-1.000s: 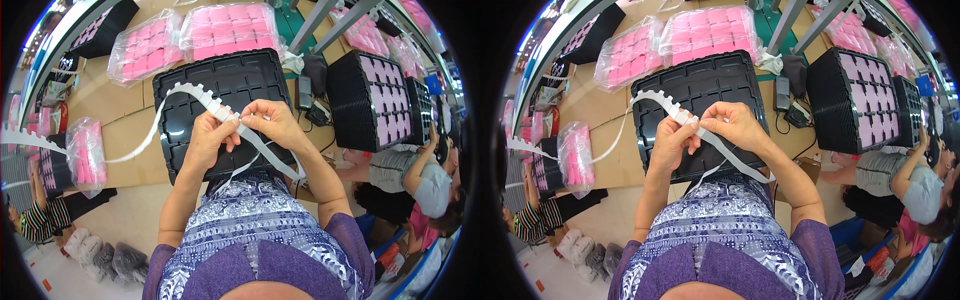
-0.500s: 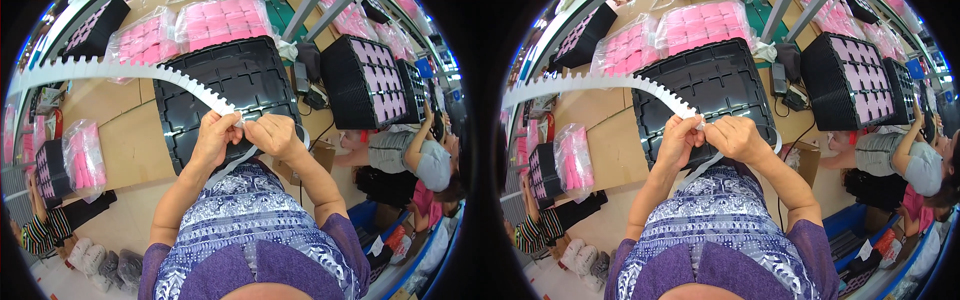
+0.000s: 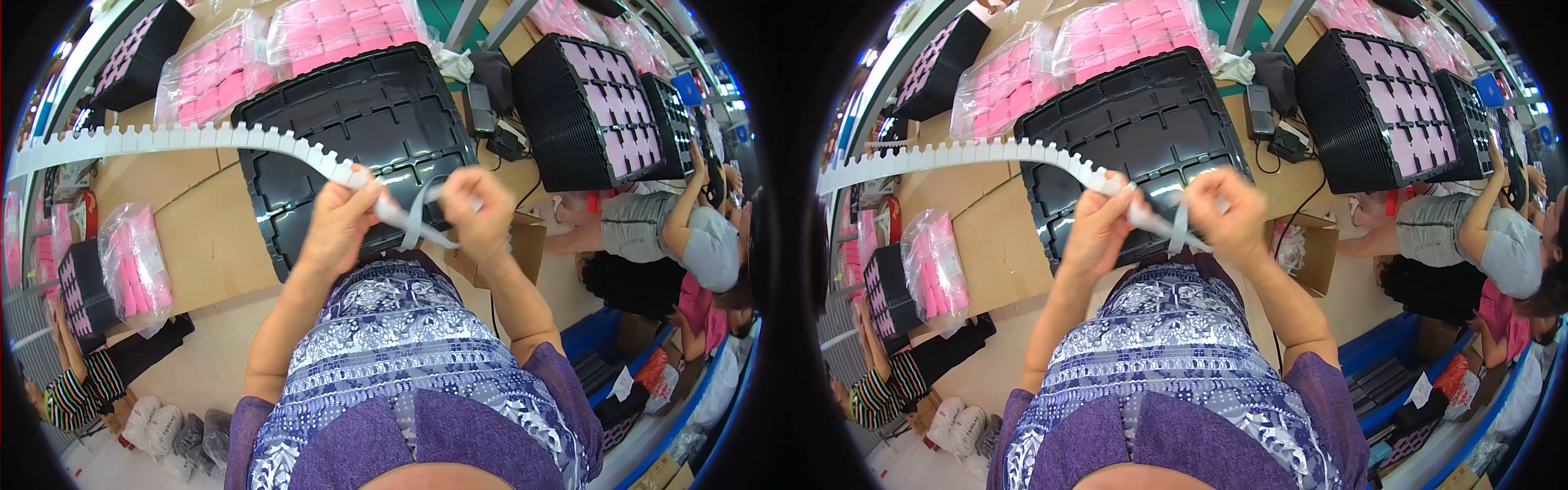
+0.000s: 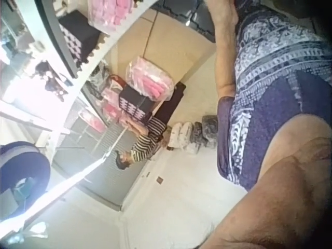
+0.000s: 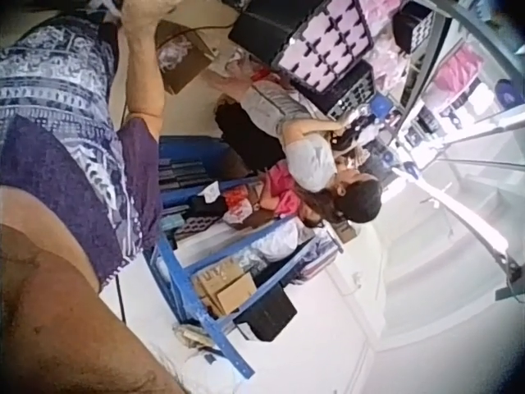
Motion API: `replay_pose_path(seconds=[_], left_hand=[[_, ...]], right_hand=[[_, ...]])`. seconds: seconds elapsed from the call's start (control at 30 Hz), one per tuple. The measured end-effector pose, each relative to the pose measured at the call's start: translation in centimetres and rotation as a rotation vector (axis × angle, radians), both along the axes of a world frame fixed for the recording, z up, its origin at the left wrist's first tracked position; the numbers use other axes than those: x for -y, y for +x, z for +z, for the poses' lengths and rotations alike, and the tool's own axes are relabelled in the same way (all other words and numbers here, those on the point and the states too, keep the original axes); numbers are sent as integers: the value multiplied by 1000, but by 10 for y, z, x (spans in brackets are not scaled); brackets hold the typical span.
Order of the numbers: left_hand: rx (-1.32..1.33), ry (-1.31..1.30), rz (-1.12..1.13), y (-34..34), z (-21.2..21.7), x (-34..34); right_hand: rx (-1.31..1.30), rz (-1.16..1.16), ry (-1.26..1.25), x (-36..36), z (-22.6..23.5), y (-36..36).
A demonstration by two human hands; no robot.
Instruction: The person places pink foam inserts into black trays, stacks the trays, and peels adhesive pieces from a strip to apply them onto the trays by hand.
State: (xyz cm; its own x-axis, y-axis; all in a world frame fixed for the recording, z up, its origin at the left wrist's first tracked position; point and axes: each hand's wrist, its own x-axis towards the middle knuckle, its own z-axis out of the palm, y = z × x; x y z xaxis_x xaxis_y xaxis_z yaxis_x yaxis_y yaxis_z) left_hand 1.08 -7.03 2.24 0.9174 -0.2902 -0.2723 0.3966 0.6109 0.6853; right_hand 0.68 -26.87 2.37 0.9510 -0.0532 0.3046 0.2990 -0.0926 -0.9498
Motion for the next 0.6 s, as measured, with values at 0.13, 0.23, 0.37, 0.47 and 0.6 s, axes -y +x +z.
replay_pose_path(seconds=[0.13,0.23,0.37,0.47,0.6], left_hand=[[177,-211,-268,-15,17,-93],[441,-823,-296,-27,34,-157],[936,-1010,-303,-39,100,-182],[765,-1017,-298,-34,105,-170],[-21,-358,51,-28,8,-141]], right_hand=[[-381,28,77,64,-14,32],[-407,85,-205,73,-22,30],[-490,136,-427,62,-16,30],[-281,71,-733,53,-37,31],[-185,-41,-985,49,-39,24]])
